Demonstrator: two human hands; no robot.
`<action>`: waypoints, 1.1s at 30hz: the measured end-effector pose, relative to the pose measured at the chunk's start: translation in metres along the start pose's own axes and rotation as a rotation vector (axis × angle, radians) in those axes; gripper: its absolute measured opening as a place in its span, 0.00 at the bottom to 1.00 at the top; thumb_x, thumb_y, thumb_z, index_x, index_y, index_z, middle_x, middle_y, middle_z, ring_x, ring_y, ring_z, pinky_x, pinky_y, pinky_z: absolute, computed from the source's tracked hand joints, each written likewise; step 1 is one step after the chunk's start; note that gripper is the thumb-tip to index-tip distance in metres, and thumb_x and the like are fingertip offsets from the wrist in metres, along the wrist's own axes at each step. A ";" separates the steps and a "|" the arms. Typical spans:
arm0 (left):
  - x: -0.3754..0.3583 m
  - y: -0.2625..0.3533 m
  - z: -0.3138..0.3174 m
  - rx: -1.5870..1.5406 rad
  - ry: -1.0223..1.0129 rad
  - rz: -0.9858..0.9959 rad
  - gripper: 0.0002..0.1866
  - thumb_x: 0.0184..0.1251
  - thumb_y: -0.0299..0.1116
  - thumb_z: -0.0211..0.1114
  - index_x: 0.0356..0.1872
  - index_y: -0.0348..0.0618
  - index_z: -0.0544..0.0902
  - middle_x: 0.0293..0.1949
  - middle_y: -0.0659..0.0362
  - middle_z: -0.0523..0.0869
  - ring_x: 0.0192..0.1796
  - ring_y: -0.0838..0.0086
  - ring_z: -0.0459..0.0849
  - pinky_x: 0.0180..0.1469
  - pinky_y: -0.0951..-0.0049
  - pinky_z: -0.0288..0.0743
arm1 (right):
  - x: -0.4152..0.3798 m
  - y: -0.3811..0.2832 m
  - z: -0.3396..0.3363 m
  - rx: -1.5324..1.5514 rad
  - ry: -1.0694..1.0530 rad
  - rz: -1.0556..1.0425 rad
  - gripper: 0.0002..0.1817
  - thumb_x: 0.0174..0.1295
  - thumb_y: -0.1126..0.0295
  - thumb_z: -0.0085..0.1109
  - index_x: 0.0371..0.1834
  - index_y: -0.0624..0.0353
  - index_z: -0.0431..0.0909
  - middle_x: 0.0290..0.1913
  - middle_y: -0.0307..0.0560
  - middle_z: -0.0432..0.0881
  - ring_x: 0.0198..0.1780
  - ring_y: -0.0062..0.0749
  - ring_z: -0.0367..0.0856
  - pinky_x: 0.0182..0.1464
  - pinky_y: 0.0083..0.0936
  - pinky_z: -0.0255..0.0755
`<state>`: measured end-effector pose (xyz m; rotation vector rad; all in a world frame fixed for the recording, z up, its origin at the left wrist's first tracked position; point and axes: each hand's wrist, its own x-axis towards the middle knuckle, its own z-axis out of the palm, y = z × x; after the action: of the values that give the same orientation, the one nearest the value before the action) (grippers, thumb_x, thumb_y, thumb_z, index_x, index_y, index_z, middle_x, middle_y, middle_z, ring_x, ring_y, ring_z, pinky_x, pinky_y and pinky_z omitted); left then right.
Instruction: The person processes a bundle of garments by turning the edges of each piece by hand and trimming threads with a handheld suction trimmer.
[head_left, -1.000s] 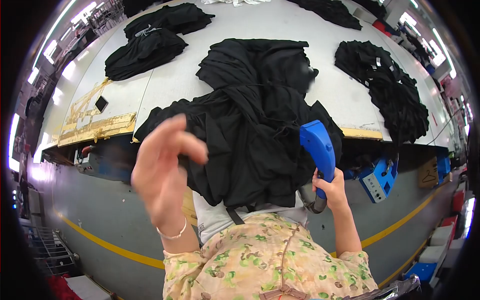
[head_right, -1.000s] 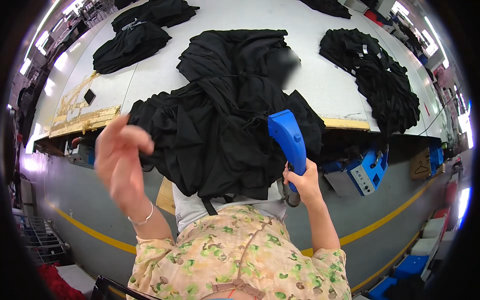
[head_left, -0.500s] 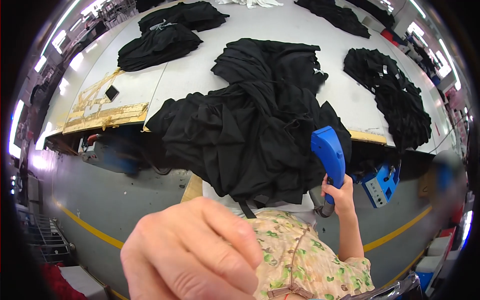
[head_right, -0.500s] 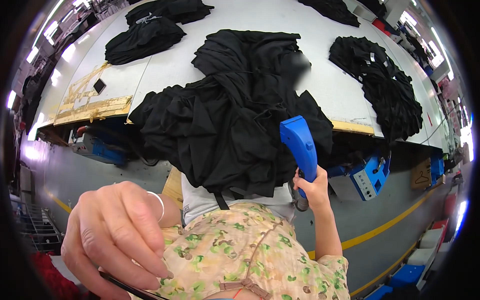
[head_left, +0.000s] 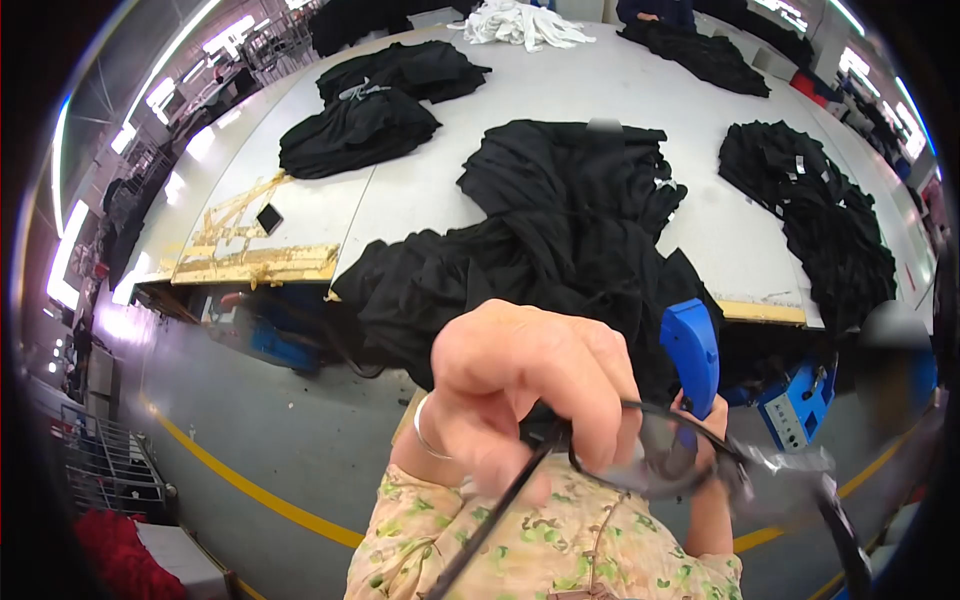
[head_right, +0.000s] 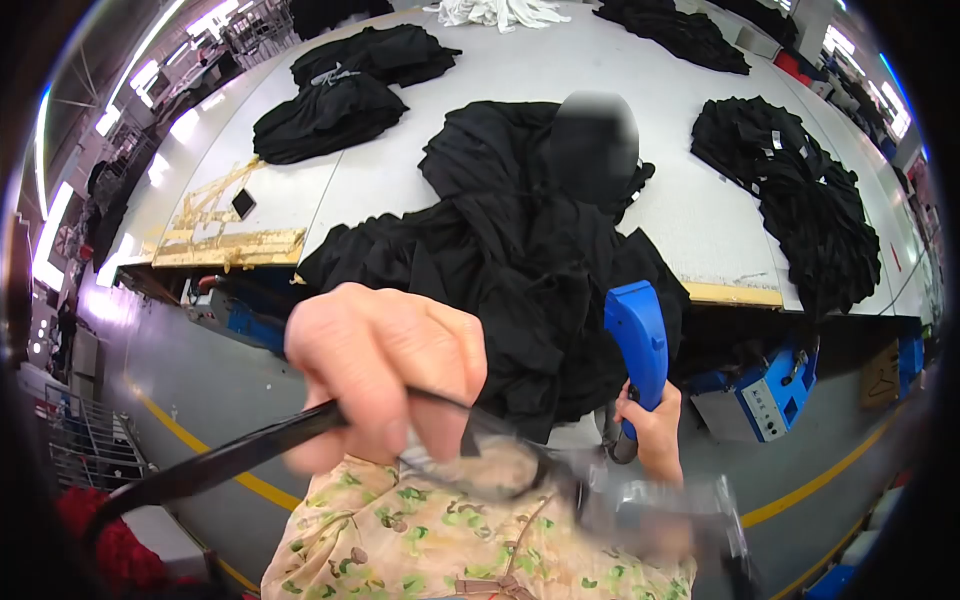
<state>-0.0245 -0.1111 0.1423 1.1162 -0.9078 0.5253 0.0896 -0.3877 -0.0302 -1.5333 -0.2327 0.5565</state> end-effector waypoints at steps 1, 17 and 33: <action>-0.002 -0.011 -0.005 -0.020 0.049 -0.025 0.14 0.75 0.38 0.63 0.34 0.36 0.78 0.27 0.47 0.85 0.20 0.65 0.80 0.26 0.71 0.70 | 0.010 0.020 -0.018 -0.029 -0.080 -0.075 0.09 0.48 0.80 0.64 0.34 0.67 0.77 0.28 0.44 0.81 0.27 0.27 0.82 0.32 0.24 0.75; -0.059 -0.159 -0.210 0.565 0.831 -0.597 0.11 0.79 0.35 0.59 0.34 0.43 0.80 0.30 0.63 0.85 0.30 0.81 0.81 0.36 0.80 0.75 | 0.059 0.006 -0.014 0.108 0.128 0.032 0.10 0.46 0.80 0.62 0.34 0.66 0.76 0.25 0.45 0.78 0.23 0.28 0.79 0.29 0.25 0.74; 0.045 -0.067 -0.114 0.753 0.190 -0.640 0.14 0.72 0.36 0.66 0.50 0.36 0.85 0.47 0.59 0.87 0.47 0.75 0.82 0.53 0.71 0.76 | 0.056 0.009 -0.005 0.079 0.103 0.025 0.11 0.46 0.78 0.62 0.35 0.64 0.76 0.25 0.44 0.79 0.23 0.29 0.79 0.29 0.25 0.74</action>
<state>0.0915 -0.0343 0.1266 1.9021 -0.1267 0.4278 0.1381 -0.3654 -0.0505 -1.4847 -0.1113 0.4993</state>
